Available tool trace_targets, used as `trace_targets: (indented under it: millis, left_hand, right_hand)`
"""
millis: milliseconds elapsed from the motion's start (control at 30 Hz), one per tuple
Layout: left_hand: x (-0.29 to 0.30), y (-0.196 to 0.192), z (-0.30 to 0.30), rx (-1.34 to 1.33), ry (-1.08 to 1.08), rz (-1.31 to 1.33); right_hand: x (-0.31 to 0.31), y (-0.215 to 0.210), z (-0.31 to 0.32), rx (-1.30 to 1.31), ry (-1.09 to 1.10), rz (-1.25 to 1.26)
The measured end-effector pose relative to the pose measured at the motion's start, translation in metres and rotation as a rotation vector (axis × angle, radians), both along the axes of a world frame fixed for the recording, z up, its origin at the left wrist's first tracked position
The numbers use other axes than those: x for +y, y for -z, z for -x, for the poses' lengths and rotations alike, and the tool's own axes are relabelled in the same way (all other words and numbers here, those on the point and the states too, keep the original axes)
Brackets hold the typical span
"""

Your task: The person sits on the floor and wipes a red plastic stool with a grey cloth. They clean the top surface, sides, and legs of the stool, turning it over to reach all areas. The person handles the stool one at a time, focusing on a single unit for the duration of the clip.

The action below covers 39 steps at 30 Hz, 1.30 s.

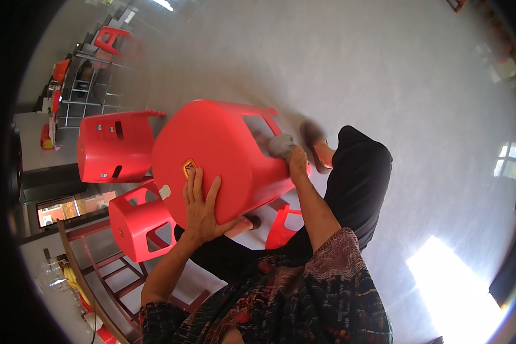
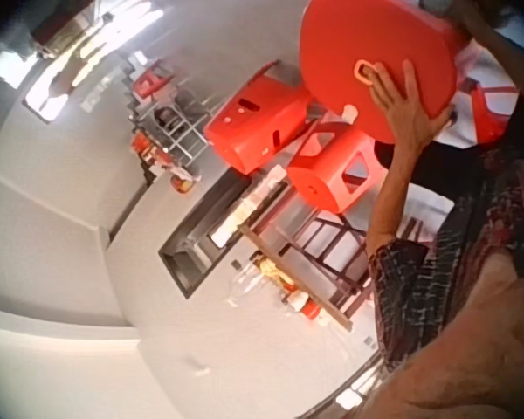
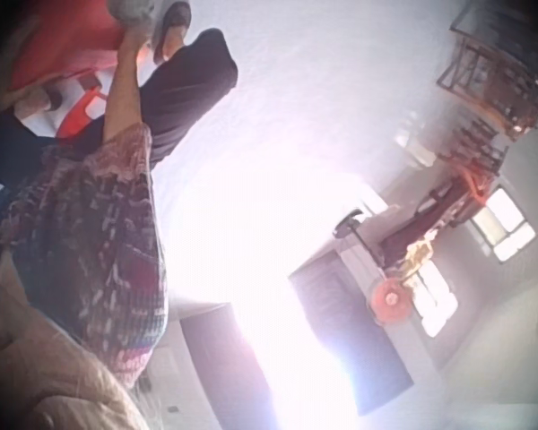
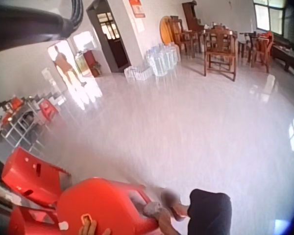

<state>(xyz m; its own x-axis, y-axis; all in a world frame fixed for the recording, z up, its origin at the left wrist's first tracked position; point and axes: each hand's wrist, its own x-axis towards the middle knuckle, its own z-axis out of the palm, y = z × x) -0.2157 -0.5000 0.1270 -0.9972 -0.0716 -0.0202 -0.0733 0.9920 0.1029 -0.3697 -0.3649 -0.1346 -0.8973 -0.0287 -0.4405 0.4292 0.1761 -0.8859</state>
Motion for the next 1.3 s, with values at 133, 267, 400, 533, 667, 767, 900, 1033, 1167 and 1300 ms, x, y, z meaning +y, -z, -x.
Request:
trace_targets:
  millis: [133,267,400,533,667,767,900,1033,1167,1300]
  left_hand:
    - [0.0,0.001,0.003,0.026,0.007,-0.001]
    - [-0.002,0.005,0.004,0.04,0.006,-0.003]
    - [-0.003,0.004,0.005,0.022,0.014,-0.024]
    - [-0.005,0.007,0.005,0.022,0.023,-0.014]
    - [-0.005,0.004,-0.003,-0.015,-0.01,-0.007]
    - [-0.001,0.003,-0.001,0.014,0.001,-0.012]
    - [0.002,0.006,0.017,0.044,0.037,-0.033]
    - [-0.001,0.004,0.005,-0.003,-0.026,-0.072]
    - [-0.007,-0.007,-0.007,-0.045,-0.048,-0.087]
    - [-0.012,-0.004,-0.007,0.036,-0.038,-0.095]
  right_hand:
    - [0.015,0.03,-0.005,-0.253,0.037,-0.343]
    - [0.024,0.047,-0.01,-0.413,0.048,-0.498]
    - [0.013,0.058,0.008,-0.313,-0.024,-0.122]
    - [-0.015,0.051,0.033,-0.128,-0.096,0.139]
    - [-0.053,-0.004,0.068,0.018,-0.274,0.119]
    - [-0.087,0.014,0.1,0.265,-0.433,0.017]
    - [-0.07,0.095,0.121,0.334,-0.52,-0.042]
    - [-0.051,0.098,0.082,-0.042,-0.575,-0.397]
    - [0.017,0.106,0.031,-0.108,-0.742,-0.508]
    - [0.036,0.11,0.032,-0.185,-0.619,-0.244]
